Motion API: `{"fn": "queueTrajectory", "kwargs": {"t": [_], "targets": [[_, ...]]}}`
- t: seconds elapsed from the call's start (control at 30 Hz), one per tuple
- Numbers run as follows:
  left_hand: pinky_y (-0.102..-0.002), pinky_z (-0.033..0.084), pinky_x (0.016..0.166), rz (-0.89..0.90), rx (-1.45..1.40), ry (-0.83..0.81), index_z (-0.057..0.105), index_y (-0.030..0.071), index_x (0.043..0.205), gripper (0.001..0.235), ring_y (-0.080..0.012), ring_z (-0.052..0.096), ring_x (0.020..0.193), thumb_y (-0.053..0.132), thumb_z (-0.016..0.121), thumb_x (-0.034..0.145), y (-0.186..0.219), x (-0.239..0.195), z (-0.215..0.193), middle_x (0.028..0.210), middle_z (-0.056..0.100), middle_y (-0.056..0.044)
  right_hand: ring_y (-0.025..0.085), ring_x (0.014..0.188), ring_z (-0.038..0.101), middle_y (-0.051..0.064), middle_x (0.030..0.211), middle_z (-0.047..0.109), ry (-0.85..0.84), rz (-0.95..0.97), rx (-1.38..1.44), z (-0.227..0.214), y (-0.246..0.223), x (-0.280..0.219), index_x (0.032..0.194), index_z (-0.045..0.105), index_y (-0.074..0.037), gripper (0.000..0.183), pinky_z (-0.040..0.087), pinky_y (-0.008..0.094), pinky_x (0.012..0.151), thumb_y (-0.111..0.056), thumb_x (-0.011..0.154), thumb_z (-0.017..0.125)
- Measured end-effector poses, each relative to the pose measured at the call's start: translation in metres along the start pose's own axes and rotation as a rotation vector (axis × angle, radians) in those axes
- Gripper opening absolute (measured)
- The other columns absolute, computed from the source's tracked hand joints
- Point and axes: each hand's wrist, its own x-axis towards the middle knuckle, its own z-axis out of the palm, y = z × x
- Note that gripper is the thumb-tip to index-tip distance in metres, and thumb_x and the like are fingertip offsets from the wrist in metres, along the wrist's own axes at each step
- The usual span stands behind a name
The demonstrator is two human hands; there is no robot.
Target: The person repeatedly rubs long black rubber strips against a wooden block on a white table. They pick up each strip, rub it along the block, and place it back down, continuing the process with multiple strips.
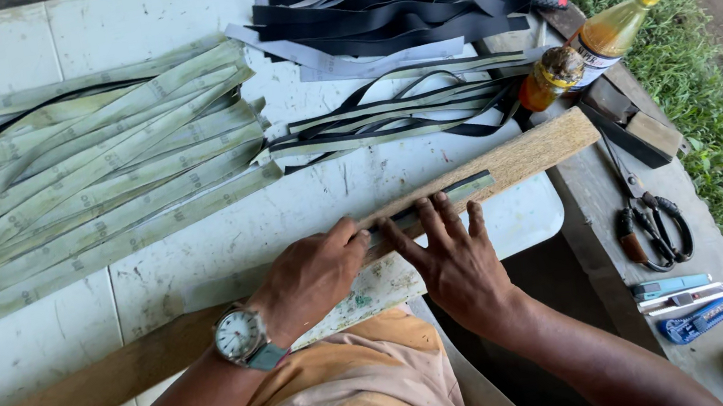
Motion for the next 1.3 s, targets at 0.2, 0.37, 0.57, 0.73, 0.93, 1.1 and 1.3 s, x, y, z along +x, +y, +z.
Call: {"fn": "queueTrajectory", "kwargs": {"t": [0.2,0.37,0.57,0.73,0.93,1.1,1.3], "targets": [[-0.044,0.059,0.073,-0.034,-0.078,0.009,0.067,0.002,0.095,0.01,-0.0341,0.069,0.083,0.004,0.058,0.091,0.002,0.003,0.003,0.095,0.06,-0.013,0.039,0.149,0.035,0.014,0.155,0.043,0.09,-0.047,0.045,-0.005,-0.003,-0.002,0.155,0.037,-0.022,0.069,0.021,0.07,0.117,-0.013,0.088,0.055],[-0.047,0.057,0.068,-0.037,-0.07,-0.01,0.068,-0.001,0.108,0.02,-0.0361,0.069,0.079,0.005,0.058,0.091,0.001,-0.001,-0.002,0.1,0.061,-0.016,0.034,0.145,0.032,0.008,0.153,0.043,0.023,-0.017,0.078,-0.01,-0.007,-0.006,0.155,0.039,-0.024,0.075,0.013,0.073,0.117,-0.012,0.084,0.057],[-0.044,0.059,0.068,-0.055,-0.059,-0.018,0.067,-0.004,0.112,0.024,-0.0349,0.071,0.079,0.003,0.057,0.091,0.003,-0.011,-0.004,0.104,0.061,-0.016,0.04,0.148,0.034,0.01,0.154,0.044,0.14,-0.051,0.097,-0.003,-0.012,-0.009,0.154,0.039,-0.023,0.072,0.014,0.074,0.115,-0.012,0.085,0.056],[-0.044,0.059,0.068,-0.044,0.02,-0.017,0.066,-0.004,0.109,0.021,-0.0342,0.071,0.078,0.004,0.058,0.092,0.005,-0.01,-0.009,0.103,0.061,-0.017,0.036,0.14,0.039,0.013,0.146,0.049,0.092,-0.058,0.031,-0.003,-0.026,0.001,0.156,0.04,-0.029,0.073,0.017,0.074,0.111,-0.011,0.086,0.056],[-0.046,0.057,0.07,-0.072,-0.076,0.004,0.065,0.0,0.103,0.016,-0.0355,0.069,0.08,0.003,0.057,0.09,0.007,-0.016,-0.022,0.097,0.06,-0.016,0.025,0.14,0.045,0.003,0.145,0.054,0.109,-0.026,0.163,-0.01,0.0,-0.003,0.15,0.045,-0.026,0.075,0.022,0.072,0.115,-0.007,0.079,0.059],[-0.046,0.057,0.072,-0.099,-0.086,-0.006,0.065,0.002,0.108,0.021,-0.0357,0.069,0.083,0.002,0.055,0.089,0.006,-0.021,-0.021,0.097,0.06,-0.015,0.024,0.137,0.049,0.001,0.142,0.058,0.085,0.216,0.194,-0.012,0.05,-0.019,0.144,0.056,-0.029,0.071,0.027,0.069,0.115,-0.005,0.077,0.061],[-0.047,0.057,0.074,-0.112,-0.055,-0.008,0.066,0.001,0.106,0.021,-0.036,0.069,0.086,0.001,0.055,0.089,0.007,-0.016,-0.015,0.098,0.061,-0.015,0.03,0.135,0.05,0.01,0.14,0.061,0.225,0.372,0.152,-0.027,0.062,-0.011,0.134,0.065,-0.016,0.056,0.032,0.065,0.112,-0.01,0.079,0.066]]}}
